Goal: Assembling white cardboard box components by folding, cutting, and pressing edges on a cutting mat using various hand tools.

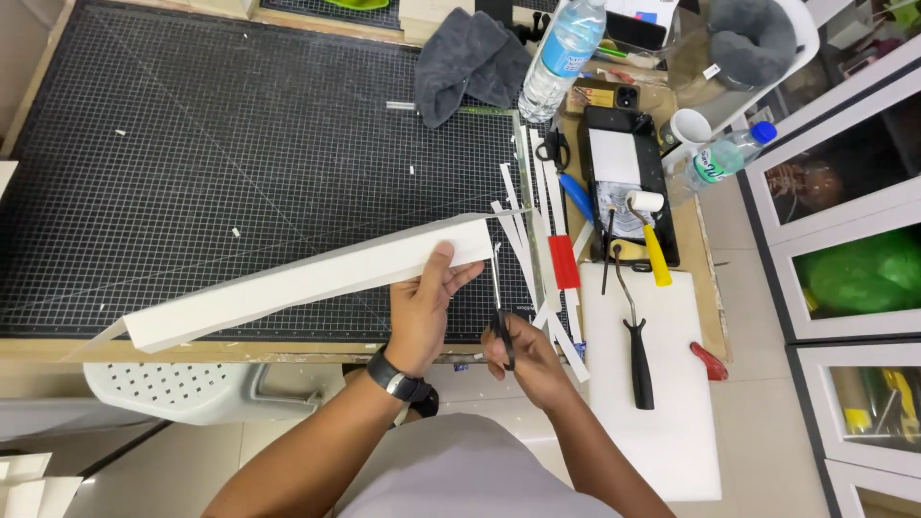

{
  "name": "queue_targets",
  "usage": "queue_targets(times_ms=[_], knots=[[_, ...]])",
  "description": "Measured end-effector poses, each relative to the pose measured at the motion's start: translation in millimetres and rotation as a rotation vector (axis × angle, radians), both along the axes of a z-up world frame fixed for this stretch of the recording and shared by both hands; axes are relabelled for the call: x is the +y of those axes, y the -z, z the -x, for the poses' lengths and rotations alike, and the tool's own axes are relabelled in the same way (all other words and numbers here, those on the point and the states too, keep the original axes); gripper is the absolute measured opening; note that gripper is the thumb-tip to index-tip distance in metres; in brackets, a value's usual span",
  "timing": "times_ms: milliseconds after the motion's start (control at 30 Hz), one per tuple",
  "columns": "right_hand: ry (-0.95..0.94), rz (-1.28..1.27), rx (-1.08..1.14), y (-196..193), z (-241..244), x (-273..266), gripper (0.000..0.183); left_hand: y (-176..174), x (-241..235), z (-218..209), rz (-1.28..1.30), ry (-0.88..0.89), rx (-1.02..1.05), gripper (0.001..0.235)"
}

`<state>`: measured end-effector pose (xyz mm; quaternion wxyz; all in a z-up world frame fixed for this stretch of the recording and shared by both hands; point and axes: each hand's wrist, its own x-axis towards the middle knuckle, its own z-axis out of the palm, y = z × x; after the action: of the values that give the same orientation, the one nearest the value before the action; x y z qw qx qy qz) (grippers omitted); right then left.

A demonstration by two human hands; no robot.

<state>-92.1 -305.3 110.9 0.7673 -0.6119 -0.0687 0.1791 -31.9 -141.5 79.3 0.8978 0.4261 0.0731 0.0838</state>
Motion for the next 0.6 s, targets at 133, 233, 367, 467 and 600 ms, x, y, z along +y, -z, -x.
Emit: queue_targets(times_ms=[133,233,367,467,600], knots=[[-0.006,-0.021,0.01,-14.7,1.6,2.8,0.028,-4.8,-2.4,4.4,0.006,0.006,0.004,0.044],[0.005,-0.043,0.023,-12.9,2.3,0.7,0.027,-11.2,-3.1,6.0,0.005,0.01,0.005,0.043],[0.005,-0.039,0.031,-13.6,4.7,-0.1,0.027,-21.0,-3.4,8.5,0.013,0.004,0.002,0.043],[0.009,-0.053,0.037,-12.8,4.6,-0.3,0.026,-19.1,-2.7,8.4,0.003,0.012,0.003,0.044],[0.008,-0.081,0.042,-9.9,6.4,-2.2,0.027,-32.0,-2.2,12.7,0.0,0.021,0.002,0.046]])
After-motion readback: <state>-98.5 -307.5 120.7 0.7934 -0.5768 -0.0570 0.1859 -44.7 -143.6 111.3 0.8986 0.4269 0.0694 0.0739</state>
